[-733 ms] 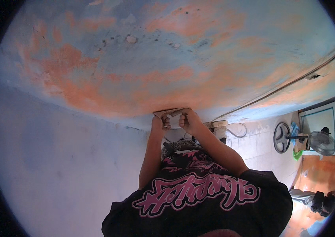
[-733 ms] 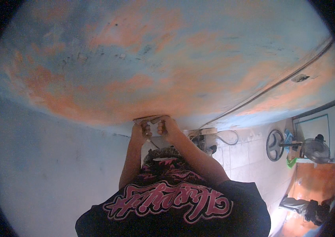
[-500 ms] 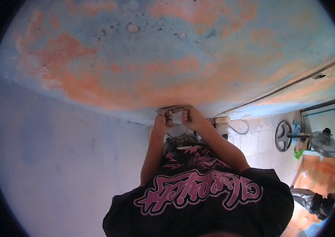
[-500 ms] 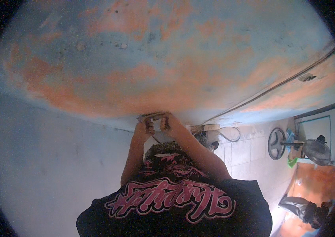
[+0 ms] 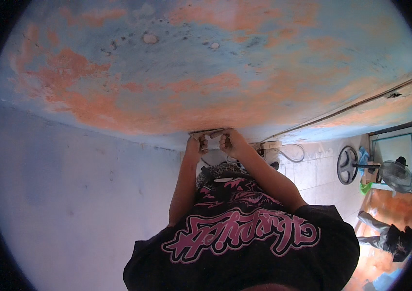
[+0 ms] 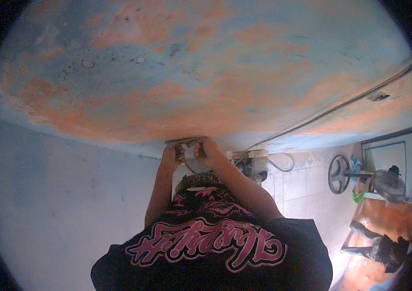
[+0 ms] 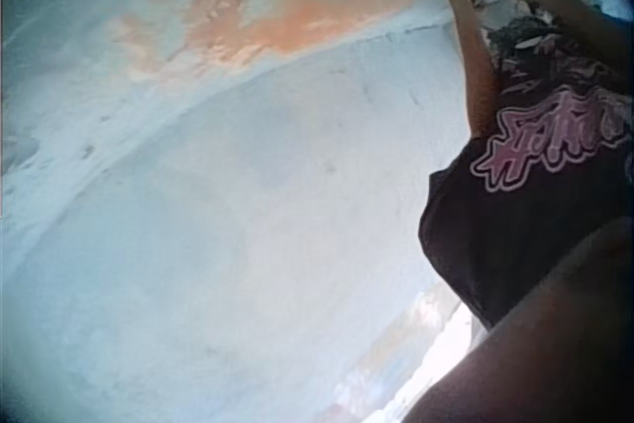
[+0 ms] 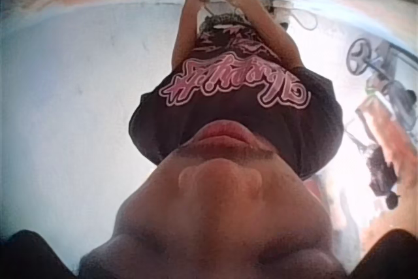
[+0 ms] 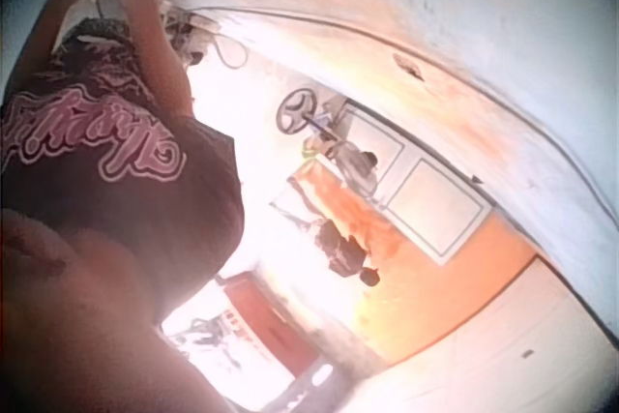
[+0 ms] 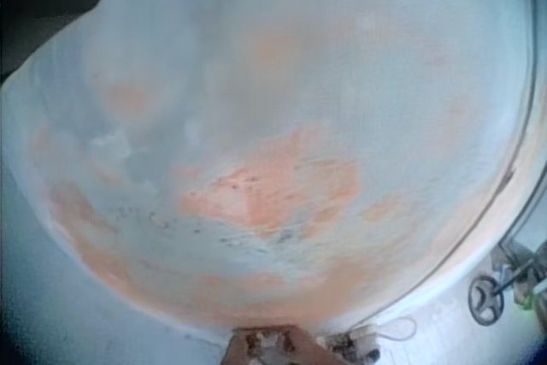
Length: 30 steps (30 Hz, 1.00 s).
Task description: The person sands a wall surface and its corner using sandpaper by hand.
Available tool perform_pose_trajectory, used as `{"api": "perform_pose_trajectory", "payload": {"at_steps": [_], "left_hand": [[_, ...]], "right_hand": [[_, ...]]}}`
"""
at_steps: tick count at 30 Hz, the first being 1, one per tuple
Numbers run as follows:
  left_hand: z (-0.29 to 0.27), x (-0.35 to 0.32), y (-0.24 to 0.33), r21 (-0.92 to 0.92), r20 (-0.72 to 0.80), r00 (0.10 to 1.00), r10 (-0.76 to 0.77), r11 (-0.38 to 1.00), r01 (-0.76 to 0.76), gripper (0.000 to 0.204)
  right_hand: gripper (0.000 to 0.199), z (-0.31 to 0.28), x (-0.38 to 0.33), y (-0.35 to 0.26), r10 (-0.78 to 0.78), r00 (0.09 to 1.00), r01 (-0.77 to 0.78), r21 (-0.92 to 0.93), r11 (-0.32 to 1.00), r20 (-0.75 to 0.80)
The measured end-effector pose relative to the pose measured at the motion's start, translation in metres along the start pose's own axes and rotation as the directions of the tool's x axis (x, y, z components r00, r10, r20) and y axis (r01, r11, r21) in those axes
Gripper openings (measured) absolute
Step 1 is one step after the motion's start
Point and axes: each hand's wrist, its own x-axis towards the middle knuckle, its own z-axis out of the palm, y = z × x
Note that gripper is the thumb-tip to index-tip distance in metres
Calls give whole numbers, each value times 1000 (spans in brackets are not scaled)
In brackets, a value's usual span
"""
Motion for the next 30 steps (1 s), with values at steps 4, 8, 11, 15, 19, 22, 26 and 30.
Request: {"api": "perform_pose_trajectory", "payload": {"at_steps": [4, 8, 11, 15, 19, 22, 26, 30], "left_hand": [[5, -3, 6, 7, 17, 1000, -12, 1000, 12, 23], [4, -2, 3, 3, 9, 1000, 19, 1000, -19, 22], [-1, 4, -2, 68, -18, 998, 61, 996, -59, 24], [5, -3, -2, 99, -37, 994, 104, 990, -100, 20], [9, -6, 4, 131, -115, 973, 202, 974, -186, 31], [5, -5, 9, 226, -115, 984, 133, 968, -105, 31], [4, -6, 4, 141, -69, 987, 145, 981, -134, 30], [-22, 23, -21, 250, -254, 946, 202, 959, -137, 23]], "right_hand": [[10, -8, 3, 0, 50, 998, -52, 104, 993, 25], [11, 6, -11, -5, -10, 998, 15, -76, 997, 70], [13, -3, 4, 1, 112, 992, -111, -22, 994, 59], [12, 2, 0, -4, 112, 993, -114, 92, 989, 29], [13, 9, -13, -3, 14, 1000, -14, -94, 996, -1], [14, 8, -5, -5, 22, 999, -18, -81, 997, 46], [16, 11, -20, -2, 7, 999, -8, 27, 1000, 44], [16, -7, 20, 22, -22, 998, 26, -82, 996, 52]]}}
